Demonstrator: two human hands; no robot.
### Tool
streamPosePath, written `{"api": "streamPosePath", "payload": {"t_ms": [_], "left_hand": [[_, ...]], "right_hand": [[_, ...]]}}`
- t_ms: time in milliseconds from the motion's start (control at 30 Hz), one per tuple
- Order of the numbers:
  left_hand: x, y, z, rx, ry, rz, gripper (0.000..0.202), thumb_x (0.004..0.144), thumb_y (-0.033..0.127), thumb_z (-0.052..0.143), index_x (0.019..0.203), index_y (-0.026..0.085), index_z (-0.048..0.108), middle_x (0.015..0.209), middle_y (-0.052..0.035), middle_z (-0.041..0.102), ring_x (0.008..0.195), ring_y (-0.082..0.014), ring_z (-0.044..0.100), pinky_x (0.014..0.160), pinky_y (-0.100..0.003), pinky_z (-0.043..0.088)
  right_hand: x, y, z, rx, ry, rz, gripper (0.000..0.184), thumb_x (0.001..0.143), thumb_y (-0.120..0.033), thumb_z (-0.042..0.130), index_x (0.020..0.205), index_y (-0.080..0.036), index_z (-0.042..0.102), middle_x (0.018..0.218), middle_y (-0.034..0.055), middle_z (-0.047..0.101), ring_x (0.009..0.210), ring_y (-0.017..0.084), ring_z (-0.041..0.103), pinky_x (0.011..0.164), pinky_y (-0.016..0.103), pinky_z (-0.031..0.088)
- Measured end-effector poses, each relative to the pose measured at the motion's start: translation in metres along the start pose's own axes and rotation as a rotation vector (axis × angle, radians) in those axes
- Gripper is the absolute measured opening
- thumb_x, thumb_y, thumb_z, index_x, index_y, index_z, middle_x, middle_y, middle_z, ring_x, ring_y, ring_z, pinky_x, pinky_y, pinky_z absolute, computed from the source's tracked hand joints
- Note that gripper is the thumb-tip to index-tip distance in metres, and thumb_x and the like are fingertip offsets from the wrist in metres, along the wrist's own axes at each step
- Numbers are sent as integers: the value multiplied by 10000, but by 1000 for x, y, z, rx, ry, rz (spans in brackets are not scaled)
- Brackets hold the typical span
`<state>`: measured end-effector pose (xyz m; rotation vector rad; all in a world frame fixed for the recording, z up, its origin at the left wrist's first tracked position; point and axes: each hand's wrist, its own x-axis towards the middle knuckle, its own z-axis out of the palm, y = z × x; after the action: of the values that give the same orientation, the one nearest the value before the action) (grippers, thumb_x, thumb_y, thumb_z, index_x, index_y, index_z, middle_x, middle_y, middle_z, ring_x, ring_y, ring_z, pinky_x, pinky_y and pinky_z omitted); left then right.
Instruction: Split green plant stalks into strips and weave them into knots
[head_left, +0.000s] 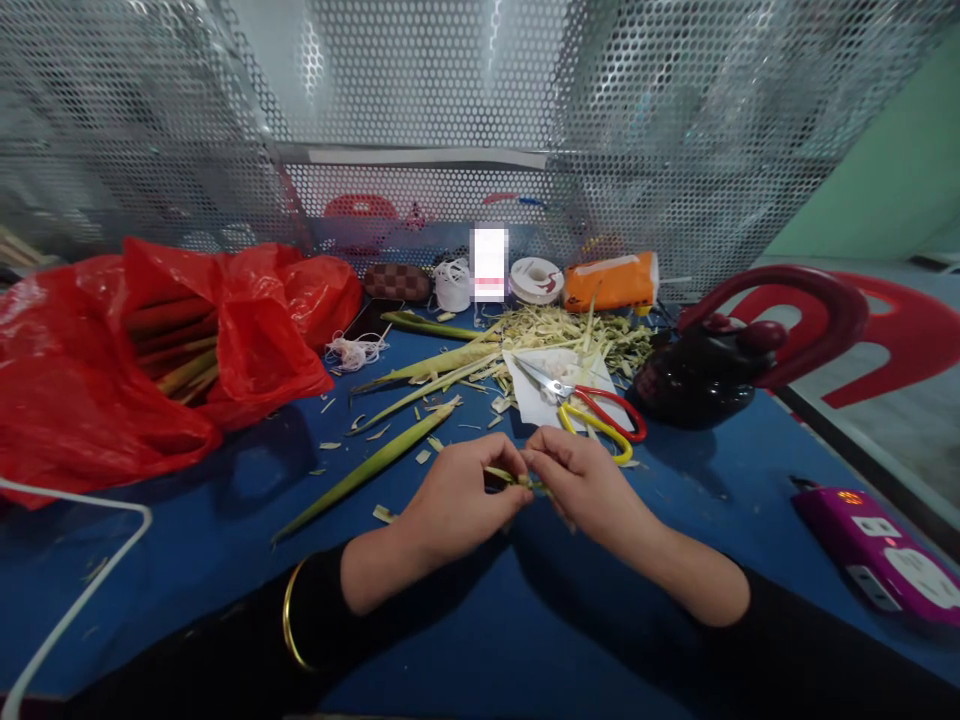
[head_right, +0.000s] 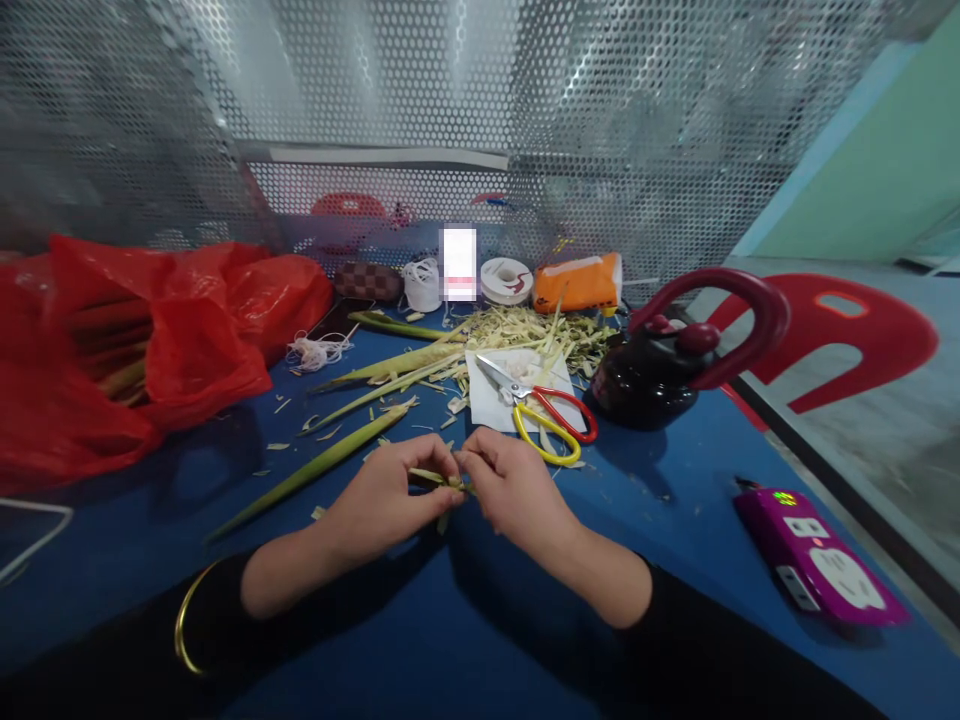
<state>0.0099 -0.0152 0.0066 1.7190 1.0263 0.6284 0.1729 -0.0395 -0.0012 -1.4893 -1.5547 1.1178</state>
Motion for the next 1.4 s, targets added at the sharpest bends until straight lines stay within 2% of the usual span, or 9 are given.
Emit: {"api": "streamPosePath", "payload": {"t_ms": [67,167,400,533,633,733,933,1133,1400], "left_hand": [[-2,1,0,61,25,107,64,726,148,628,767,197,626,782,-11,699,747,-162,641,715,-265,467],[-5,1,2,61,42,168,137,764,150,610,873,212,666,864,-20,734,820,-176,668,783,-276,476],[0,2,-1,-45,119,47,46,769,193,639,773,185,685,780,-18,715,754,-163,641,744,-267,468],[7,-2,-5,-384,179,-130,133,723,241,708,811,157,654,699,-4,665,661,-132,608,657,-241,451],[10,-5,-6,-588,215,-217,213,658,246,769,796,142,644,666,3,655,630,-118,598,646,-231,447],[11,-6,-5,-671,180,-275,239,619,236,794,780,131,652,654,2,656,598,-103,583,619,-220,431],[11,-7,-2,-719,174,-325,218,621,219,778,780,133,656,639,-5,666,580,-103,593,609,-219,422],[10,-3,0,-634,260,-247,160,607,195,759,724,137,667,601,14,633,555,-92,548,581,-215,405],[9,-5,1,-469,243,-294,129,602,199,720,697,124,677,562,24,594,514,-78,471,517,-202,345]], "right_hand": [[2,-2,-2,192,-79,175,230,838,-376,511,675,-217,477,345,-114,386,257,67,317,297,171,239],[4,-3,-6,392,-141,293,264,770,-425,604,666,-211,490,309,-115,410,234,55,304,278,157,250],[8,1,-8,557,-216,342,306,727,-455,676,676,-197,521,340,-127,389,267,34,258,319,162,256],[8,4,-6,278,-143,111,265,809,-393,613,666,-191,517,457,-92,399,369,59,325,362,179,255],[2,4,-6,-72,8,-325,204,875,-264,537,683,-194,528,676,0,521,605,127,511,548,248,433],[-4,3,-5,-217,42,-661,142,914,-166,475,810,-198,566,979,87,596,893,184,582,770,327,486],[-3,5,1,-4,-36,-502,177,978,-202,398,854,-200,524,781,23,564,709,147,550,659,283,482],[-7,5,6,-256,-39,-715,171,944,-115,359,831,-215,440,761,21,495,692,157,458,638,289,427],[-9,4,12,-412,-29,-822,209,895,-51,370,794,-206,469,730,27,552,663,154,482,619,280,438]]}}
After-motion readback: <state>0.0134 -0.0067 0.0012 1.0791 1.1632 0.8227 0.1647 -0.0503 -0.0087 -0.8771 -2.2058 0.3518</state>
